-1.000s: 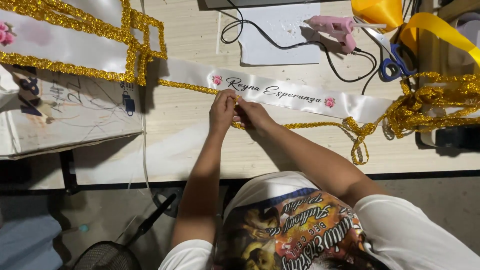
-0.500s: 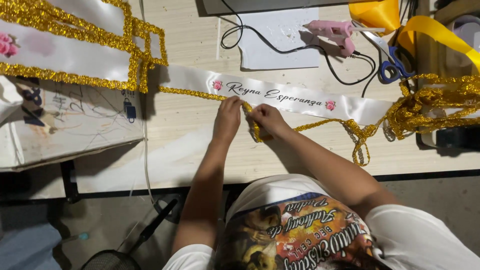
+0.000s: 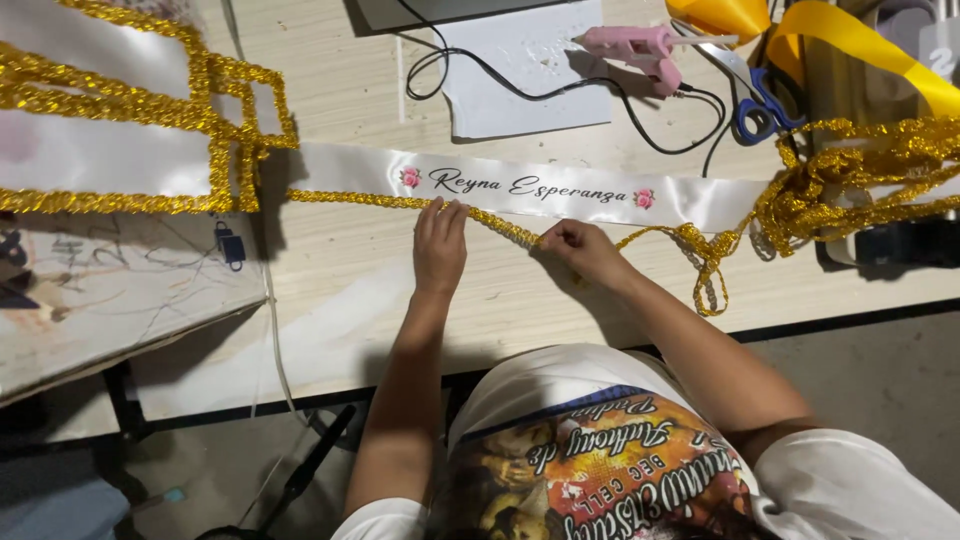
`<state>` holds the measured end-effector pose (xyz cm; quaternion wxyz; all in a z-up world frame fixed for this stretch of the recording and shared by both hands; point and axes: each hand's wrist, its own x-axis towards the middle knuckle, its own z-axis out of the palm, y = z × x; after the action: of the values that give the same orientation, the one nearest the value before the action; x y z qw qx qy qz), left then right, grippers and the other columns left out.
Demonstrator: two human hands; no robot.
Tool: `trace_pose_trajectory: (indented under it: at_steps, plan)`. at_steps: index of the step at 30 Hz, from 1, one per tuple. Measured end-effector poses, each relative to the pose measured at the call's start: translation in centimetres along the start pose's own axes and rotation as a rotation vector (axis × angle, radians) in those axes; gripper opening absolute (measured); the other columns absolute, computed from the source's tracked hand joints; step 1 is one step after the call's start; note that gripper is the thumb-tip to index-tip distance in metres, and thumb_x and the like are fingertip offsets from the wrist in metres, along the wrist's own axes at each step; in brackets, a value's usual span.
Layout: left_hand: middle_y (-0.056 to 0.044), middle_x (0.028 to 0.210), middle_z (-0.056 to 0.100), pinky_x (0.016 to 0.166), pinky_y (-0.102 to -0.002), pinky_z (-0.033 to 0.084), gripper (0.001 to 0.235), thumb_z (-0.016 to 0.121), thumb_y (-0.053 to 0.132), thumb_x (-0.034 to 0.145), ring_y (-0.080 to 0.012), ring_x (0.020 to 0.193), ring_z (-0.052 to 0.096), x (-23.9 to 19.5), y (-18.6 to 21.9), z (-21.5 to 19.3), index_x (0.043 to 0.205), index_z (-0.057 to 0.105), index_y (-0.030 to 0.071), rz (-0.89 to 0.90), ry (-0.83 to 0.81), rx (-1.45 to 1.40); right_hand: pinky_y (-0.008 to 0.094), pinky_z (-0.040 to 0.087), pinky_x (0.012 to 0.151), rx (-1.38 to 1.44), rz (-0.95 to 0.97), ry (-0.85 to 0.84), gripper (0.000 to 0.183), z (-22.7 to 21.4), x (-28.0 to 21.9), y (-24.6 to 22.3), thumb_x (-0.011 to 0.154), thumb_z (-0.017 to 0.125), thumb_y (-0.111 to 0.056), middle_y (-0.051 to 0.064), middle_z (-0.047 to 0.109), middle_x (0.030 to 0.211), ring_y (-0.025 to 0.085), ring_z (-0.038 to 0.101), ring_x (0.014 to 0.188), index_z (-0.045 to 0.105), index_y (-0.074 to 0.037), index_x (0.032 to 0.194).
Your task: Gluing decorative gold trim onto a white satin sash using a hot glue gun.
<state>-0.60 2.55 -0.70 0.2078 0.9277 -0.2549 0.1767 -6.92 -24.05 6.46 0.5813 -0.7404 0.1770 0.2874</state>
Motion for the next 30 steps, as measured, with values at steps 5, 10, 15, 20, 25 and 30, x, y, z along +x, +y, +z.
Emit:
trace_pose_trajectory:
  at_steps: [5, 10, 15, 20, 25, 30]
  plan:
    - [-0.008, 0.127, 0.068, 0.113, -0.047, 0.048, 0.03, 0.07, 0.001, 0.094, -0.0308, 0.129, 0.059, 0.1, 0.2, -0.3, 0.124, 0.072, 0.005, 0.009, -0.003, 0.004, 0.03, 0.051, 0.05, -0.095, -0.053, 0.194, 0.019, -1.3, -1.1, 0.3, 0.1, 0.064, -0.019, 0.006, 0.073, 0.083, 0.012, 0.061, 0.057, 0.07, -0.003, 0.108]
    - [-0.01, 0.124, 0.066, 0.111, -0.049, 0.049, 0.027, 0.072, 0.001, 0.096, -0.0336, 0.127, 0.058, 0.2, 0.1, -0.1, 0.122, 0.072, 0.009, 0.025, 0.02, -0.044, 0.03, 0.05, 0.051, -0.158, -0.148, 0.383, 0.018, -2.4, -0.3, 2.5, 0.099, 0.07, -0.018, 0.01, 0.071, 0.078, 0.014, 0.062, 0.057, 0.071, 0.0, 0.102]
    - [-0.008, 0.125, 0.065, 0.111, -0.049, 0.05, 0.033, 0.068, -0.004, 0.094, -0.0331, 0.127, 0.059, 0.5, 0.5, -0.6, 0.121, 0.074, 0.014, 0.031, 0.016, 0.016, 0.031, 0.051, 0.053, -0.114, -0.15, 0.45, 0.019, -2.7, 0.0, 1.0, 0.1, 0.07, -0.018, 0.011, 0.071, 0.075, 0.015, 0.064, 0.058, 0.07, 0.0, 0.096]
    - [-0.007, 0.124, 0.066, 0.111, -0.05, 0.05, 0.029, 0.069, -0.001, 0.095, -0.032, 0.126, 0.059, 0.4, 0.4, -0.3, 0.12, 0.074, 0.014, 0.027, 0.013, 0.024, 0.036, 0.053, 0.061, -0.274, -0.248, 0.529, 0.019, -2.5, 1.4, 3.3, 0.098, 0.073, -0.019, 0.013, 0.071, 0.08, 0.022, 0.067, 0.065, 0.07, 0.0, 0.094]
    - [-0.006, 0.124, 0.066, 0.112, -0.048, 0.05, 0.027, 0.069, 0.0, 0.097, -0.0319, 0.128, 0.059, 0.1, 0.3, -0.2, 0.119, 0.074, 0.013, 0.021, 0.012, 0.03, 0.039, 0.054, 0.064, -0.436, -0.279, 0.563, 0.02, -2.1, 1.6, 3.8, 0.097, 0.075, -0.022, 0.013, 0.072, 0.083, 0.026, 0.068, 0.069, 0.069, -0.003, 0.093]
    - [-0.012, 0.133, 0.062, 0.118, -0.054, 0.046, 0.039, 0.069, 0.003, 0.094, -0.037, 0.135, 0.055, -0.7, -0.1, 0.3, 0.132, 0.068, 0.013, 0.025, -0.062, 0.01, 0.041, 0.054, 0.065, -0.504, -0.32, 0.604, 0.019, -1.8, 1.6, 3.8, 0.097, 0.074, -0.023, 0.013, 0.071, 0.085, 0.029, 0.068, 0.07, 0.069, -0.005, 0.095]
